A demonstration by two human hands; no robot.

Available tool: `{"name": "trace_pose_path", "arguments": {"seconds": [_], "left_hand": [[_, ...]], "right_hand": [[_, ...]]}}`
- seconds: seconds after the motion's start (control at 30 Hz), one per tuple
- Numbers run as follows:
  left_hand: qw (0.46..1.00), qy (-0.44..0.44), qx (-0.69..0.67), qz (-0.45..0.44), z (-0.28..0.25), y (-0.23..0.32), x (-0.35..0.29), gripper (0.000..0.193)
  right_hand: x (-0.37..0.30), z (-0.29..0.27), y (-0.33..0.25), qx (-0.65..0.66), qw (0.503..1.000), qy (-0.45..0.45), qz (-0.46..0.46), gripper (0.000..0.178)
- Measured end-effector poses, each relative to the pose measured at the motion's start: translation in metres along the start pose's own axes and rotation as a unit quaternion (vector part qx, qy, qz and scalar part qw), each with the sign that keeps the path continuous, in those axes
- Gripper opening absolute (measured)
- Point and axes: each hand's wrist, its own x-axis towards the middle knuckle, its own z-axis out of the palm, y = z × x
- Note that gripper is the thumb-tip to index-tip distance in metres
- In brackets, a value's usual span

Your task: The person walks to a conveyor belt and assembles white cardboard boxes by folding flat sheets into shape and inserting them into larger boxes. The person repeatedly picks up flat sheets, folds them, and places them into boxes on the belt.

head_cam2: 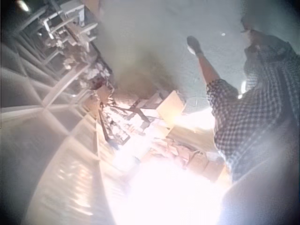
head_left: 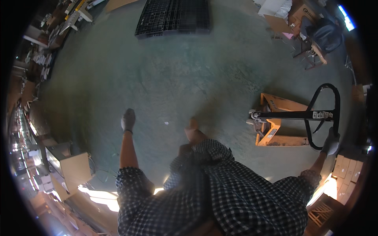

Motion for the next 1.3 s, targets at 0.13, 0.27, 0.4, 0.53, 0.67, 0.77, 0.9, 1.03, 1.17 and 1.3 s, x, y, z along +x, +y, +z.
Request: {"name": "trace_pose_path", "arguments": {"seconds": [0.13,0.27,0.4,0.53,0.67,0.77,0.9,1.03,1.17,1.3], "left_hand": [[0.875,0.031,0.376,0.304,0.032,0.059,-0.009,0.021],[0.974,-0.127,-0.065,0.174,0.074,0.054,-0.084,0.018],[0.905,-0.270,0.172,0.279,0.077,0.003,-0.109,0.020],[0.901,-0.404,0.127,0.100,0.046,-0.022,-0.070,0.019],[0.901,-0.343,0.169,0.206,0.008,0.047,0.036,0.046],[0.953,-0.281,0.011,0.116,-0.015,0.151,0.106,0.049],[0.941,-0.275,-0.077,0.180,-0.040,0.288,0.169,0.052],[0.934,-0.280,-0.100,0.200,-0.045,0.347,0.216,0.050],[0.893,-0.306,-0.028,0.330,-0.039,0.322,0.271,0.050],[0.930,-0.350,0.009,0.115,-0.028,0.275,0.327,0.055]], "right_hand": [[-0.004,-0.050,-0.054,0.019,0.997,-0.078,0.011,0.060],[0.026,-0.120,-0.058,0.020,0.999,-0.030,0.016,0.061],[0.041,-0.137,-0.054,-0.048,0.997,-0.043,-0.040,0.056],[0.032,-0.127,-0.059,0.017,0.998,-0.063,0.023,0.055],[0.012,-0.130,-0.071,0.034,0.996,-0.074,0.038,0.057],[0.001,-0.143,-0.086,0.005,0.994,-0.094,0.053,0.059],[-0.009,-0.159,-0.108,0.014,0.996,-0.066,0.065,0.057],[-0.031,-0.169,-0.129,-0.033,0.997,-0.006,0.065,0.069],[-0.110,-0.150,-0.151,-0.111,0.979,0.170,0.036,0.073],[-0.287,-0.069,-0.199,-0.098,0.945,-0.231,0.210,0.066]]}}
